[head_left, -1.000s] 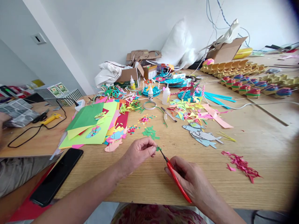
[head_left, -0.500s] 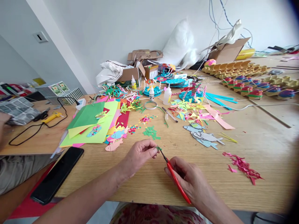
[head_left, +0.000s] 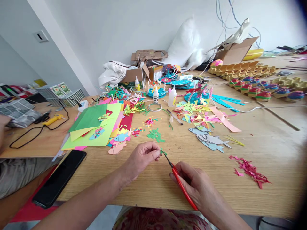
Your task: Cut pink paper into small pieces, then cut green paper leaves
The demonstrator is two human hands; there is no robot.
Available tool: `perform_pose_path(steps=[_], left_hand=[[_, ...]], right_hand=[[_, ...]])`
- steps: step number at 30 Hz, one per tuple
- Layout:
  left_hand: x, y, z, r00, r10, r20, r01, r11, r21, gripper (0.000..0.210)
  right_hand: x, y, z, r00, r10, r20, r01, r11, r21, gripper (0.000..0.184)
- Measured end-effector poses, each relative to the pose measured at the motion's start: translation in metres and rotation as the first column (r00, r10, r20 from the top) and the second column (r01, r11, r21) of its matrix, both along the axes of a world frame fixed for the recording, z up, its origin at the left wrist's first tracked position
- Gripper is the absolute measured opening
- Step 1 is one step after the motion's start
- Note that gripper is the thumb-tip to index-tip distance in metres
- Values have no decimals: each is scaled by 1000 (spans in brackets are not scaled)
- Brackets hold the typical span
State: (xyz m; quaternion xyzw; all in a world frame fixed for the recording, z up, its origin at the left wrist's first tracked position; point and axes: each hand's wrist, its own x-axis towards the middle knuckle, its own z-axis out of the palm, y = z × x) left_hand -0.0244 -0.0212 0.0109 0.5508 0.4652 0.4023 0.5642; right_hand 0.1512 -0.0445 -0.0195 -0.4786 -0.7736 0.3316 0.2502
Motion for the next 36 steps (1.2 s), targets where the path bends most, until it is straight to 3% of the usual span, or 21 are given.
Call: perform_pose_path(steps=[16, 36], left_hand=[[-2, 1, 1, 998, -12, -58, 12, 1000, 14, 13], [-5, 3, 6, 984, -111, -142, 111, 994, -6, 11]], right_hand=[[-1, 0, 1, 1000, 18, -16, -18, 1000, -23, 31], [0, -2, 7, 998, 55, 20, -53, 994, -91, 30]])
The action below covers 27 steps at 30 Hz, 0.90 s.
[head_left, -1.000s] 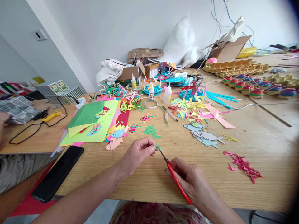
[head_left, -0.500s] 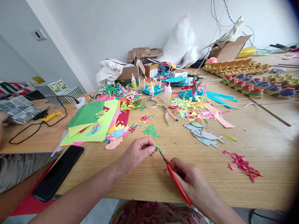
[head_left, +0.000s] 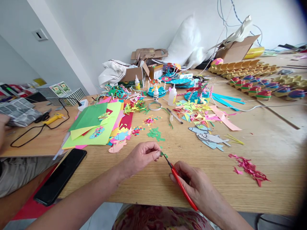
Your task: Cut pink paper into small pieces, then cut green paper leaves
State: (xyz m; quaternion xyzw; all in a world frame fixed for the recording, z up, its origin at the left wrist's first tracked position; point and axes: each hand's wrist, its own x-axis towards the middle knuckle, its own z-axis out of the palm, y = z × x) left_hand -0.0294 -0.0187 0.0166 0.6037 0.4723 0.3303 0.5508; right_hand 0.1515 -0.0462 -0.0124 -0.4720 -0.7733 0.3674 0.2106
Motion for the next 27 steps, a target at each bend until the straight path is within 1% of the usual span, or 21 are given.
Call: perform_pose_path(steps=[4, 11, 19, 21, 24, 27], left_hand=[[0, 1, 0, 1000, 3, -6, -3, 1000, -3, 11], [-1, 2, 4, 998, -46, -46, 45, 998, -32, 12], [-7, 4, -1, 992, -99, -75, 98, 995, -9, 13], [-7, 3, -1, 996, -75, -43, 74, 997, -25, 13], [-1, -1, -3, 999, 5, 45, -2, 997, -72, 11], [5, -6, -7, 991, 77, 112, -68, 994, -86, 12]], right_hand=[[0, 0, -2, 1000, 2, -15, -2, 1000, -5, 30], [0, -2, 1, 1000, 6, -16, -6, 999, -42, 32], [0, -2, -2, 1000, 4, -15, -5, 998, -57, 32], [-1, -2, -3, 1000, -7, -29, 5, 998, -57, 31], [-1, -1, -5, 998, -29, -57, 26, 998, -49, 31], [-1, -2, -6, 997, -40, -72, 38, 999, -26, 31]])
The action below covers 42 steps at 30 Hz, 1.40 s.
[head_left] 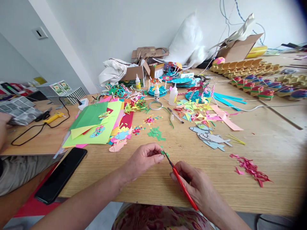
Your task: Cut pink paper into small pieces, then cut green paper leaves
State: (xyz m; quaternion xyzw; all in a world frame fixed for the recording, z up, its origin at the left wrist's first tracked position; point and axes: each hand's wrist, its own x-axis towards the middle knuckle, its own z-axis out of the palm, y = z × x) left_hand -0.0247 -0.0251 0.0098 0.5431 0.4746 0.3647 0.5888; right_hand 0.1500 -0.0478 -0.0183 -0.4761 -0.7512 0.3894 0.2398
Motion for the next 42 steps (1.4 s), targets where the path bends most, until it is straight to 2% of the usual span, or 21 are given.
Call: perform_pose_path(steps=[4, 24, 33, 42], left_hand=[[3, -1, -3, 998, 50, 45, -51, 999, 7, 12], [-1, -1, -3, 997, 69, 35, -69, 998, 3, 11], [1, -2, -4, 996, 61, 63, -61, 998, -1, 13], [-1, -1, 2, 999, 10, 33, -9, 999, -40, 11]], right_hand=[[0, -1, 0, 1000, 1, -2, -1, 999, 36, 31], [0, -3, 0, 1000, 2, 31, -3, 999, 42, 32], [0, -3, 1, 1000, 5, 28, -6, 999, 35, 32], [0, -4, 4, 996, 41, 73, -43, 999, 23, 31]])
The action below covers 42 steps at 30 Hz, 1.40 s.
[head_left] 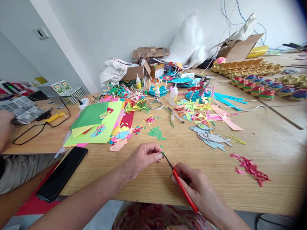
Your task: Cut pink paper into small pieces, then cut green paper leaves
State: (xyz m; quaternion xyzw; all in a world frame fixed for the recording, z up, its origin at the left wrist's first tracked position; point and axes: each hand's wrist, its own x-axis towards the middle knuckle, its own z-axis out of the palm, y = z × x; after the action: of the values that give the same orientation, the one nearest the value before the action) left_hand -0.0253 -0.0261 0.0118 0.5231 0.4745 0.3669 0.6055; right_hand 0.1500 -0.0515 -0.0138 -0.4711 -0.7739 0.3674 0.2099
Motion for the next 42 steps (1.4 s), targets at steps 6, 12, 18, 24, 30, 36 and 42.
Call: perform_pose_path(steps=[6, 12, 18, 24, 30, 36, 42], left_hand=[[-5, 3, -2, 998, -52, -21, 51, 997, -49, 11], [-10, 6, 4, 982, -145, -116, 137, 988, -74, 10], [-14, 7, 5, 967, -187, -171, 174, 981, -89, 9], [-22, 10, 2, 962, -179, -208, 169, 984, -63, 10], [-67, 34, 16, 893, 30, -450, 54, 984, 172, 11], [-96, 65, 11, 483, 273, -832, 195, 893, 406, 15], [-88, 79, -12, 376, 240, -895, 331, 867, 372, 20]], right_hand=[[3, -2, -2, 1000, 7, -19, -7, 1000, -13, 30], [5, -2, 1, 999, 33, -3, -33, 999, -29, 29], [5, -2, 0, 1000, 30, -5, -30, 999, -17, 30], [12, 3, -1, 996, 34, 82, -36, 999, 15, 32], [30, 15, -2, 948, -5, 318, -13, 999, 53, 31], [37, 21, -13, 909, -3, 416, -37, 995, 88, 32], [41, 22, -19, 902, -4, 432, -57, 990, 127, 32]])
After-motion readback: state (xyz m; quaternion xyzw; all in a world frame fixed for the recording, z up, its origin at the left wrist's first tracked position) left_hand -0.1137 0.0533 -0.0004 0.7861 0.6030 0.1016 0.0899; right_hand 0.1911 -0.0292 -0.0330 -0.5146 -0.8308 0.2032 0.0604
